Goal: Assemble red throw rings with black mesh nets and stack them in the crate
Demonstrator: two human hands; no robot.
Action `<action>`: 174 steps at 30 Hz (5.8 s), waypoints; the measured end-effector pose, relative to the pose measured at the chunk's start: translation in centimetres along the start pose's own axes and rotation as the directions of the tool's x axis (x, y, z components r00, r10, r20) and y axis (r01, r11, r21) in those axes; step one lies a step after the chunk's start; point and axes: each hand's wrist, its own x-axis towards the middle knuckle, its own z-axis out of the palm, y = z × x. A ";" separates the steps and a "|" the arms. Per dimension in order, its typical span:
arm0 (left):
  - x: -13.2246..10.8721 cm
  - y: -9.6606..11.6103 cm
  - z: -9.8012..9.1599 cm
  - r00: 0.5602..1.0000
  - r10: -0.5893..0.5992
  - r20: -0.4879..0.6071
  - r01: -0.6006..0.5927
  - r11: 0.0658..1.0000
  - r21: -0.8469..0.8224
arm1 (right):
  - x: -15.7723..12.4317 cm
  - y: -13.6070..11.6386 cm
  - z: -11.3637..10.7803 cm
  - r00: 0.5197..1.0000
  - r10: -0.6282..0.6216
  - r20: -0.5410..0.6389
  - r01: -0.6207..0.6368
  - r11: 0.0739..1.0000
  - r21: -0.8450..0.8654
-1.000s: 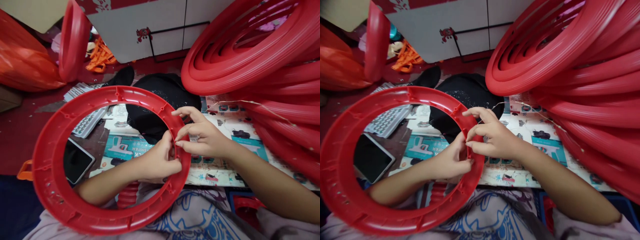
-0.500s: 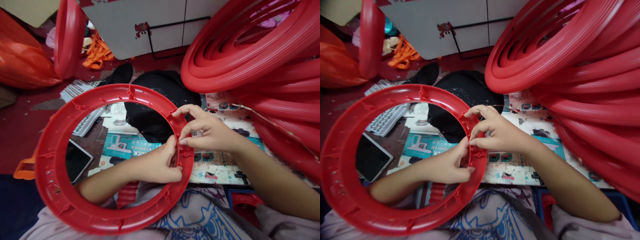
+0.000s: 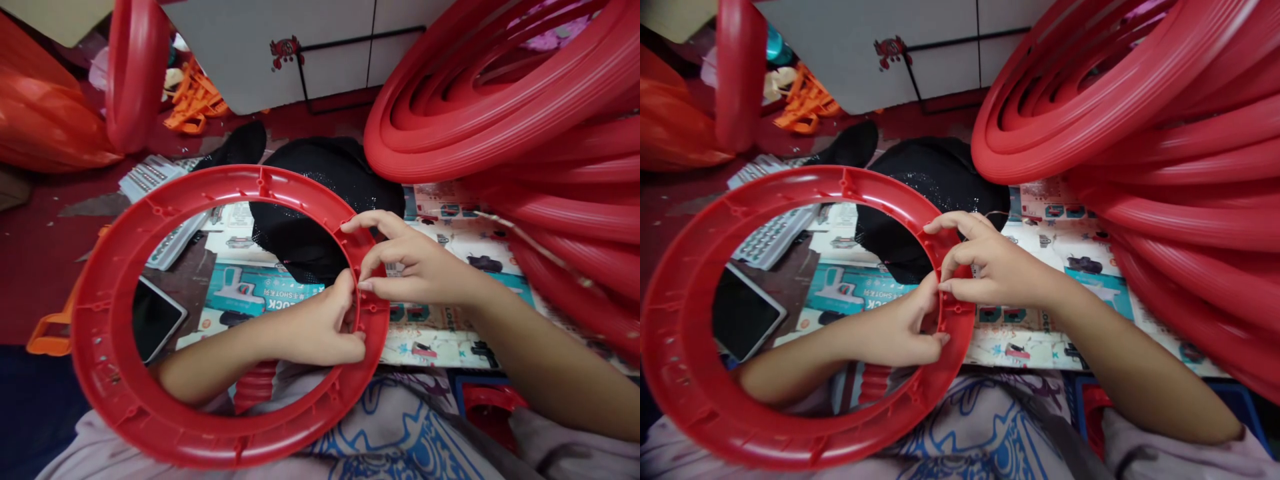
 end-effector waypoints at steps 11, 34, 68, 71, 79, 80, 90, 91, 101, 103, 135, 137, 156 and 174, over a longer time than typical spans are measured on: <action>0.3 0.7 0.1 0.997 -0.019 -0.072 0.019 1.000 -0.005 | 0.0 -0.7 0.0 0.985 -0.112 -0.134 0.097 0.989 -0.113; 0.2 0.0 -0.2 0.995 -0.040 -0.091 0.046 0.997 0.066 | -0.2 -0.3 0.9 0.987 -0.162 0.008 0.159 0.959 -0.236; 0.8 0.5 0.9 0.963 0.052 -0.265 -0.099 0.981 -0.164 | 0.0 -0.1 1.1 0.980 -0.101 -0.171 0.084 0.991 -0.103; 0.7 0.6 0.9 0.983 0.023 -0.182 -0.055 0.983 -0.174 | 0.1 0.1 1.1 0.977 -0.137 -0.164 0.112 0.982 -0.154; 0.6 1.3 0.8 0.991 0.013 -0.133 -0.061 0.927 -0.371 | 0.1 0.6 1.0 0.979 -0.069 -0.191 0.061 0.997 -0.049; 0.6 1.2 0.8 0.988 0.030 -0.153 -0.084 0.929 -0.360 | 0.1 0.6 1.1 0.977 -0.085 -0.197 0.077 0.996 -0.044; 1.6 0.7 1.6 0.909 0.028 -0.417 -0.142 0.959 -0.246 | 0.2 1.0 1.2 0.973 -0.054 -0.227 0.052 0.999 -0.013; 1.5 0.8 1.5 0.915 0.036 -0.401 -0.128 0.971 -0.204 | 0.2 0.9 1.0 0.971 -0.073 -0.229 0.070 0.997 -0.024; 0.4 0.7 0.7 0.985 0.124 -0.123 -0.115 0.990 0.076 | 0.0 -0.1 0.8 0.984 -0.008 -0.176 0.016 0.999 0.044; 0.4 0.7 0.7 0.983 0.133 -0.128 -0.124 0.989 0.079 | 0.0 0.0 0.9 0.983 0.003 -0.183 0.014 0.996 0.090; 1.5 0.9 0.8 0.956 0.100 -0.275 -0.217 0.875 -0.433 | 0.0 0.4 1.1 0.989 -0.028 -0.147 0.034 0.999 0.041; 1.7 1.1 1.0 0.947 0.067 -0.314 -0.199 0.889 -0.412 | 0.0 0.4 1.4 0.988 -0.018 -0.154 0.021 1.000 0.013; 0.7 1.0 0.8 0.984 -0.048 -0.174 0.041 0.998 -0.045 | 0.0 0.7 1.2 0.982 -0.086 -0.169 0.056 0.983 -0.172; 0.5 1.7 0.7 0.991 0.062 -0.117 -0.068 0.997 -0.046 | 0.1 0.1 0.3 1.000 -0.006 -0.026 0.007 0.999 0.048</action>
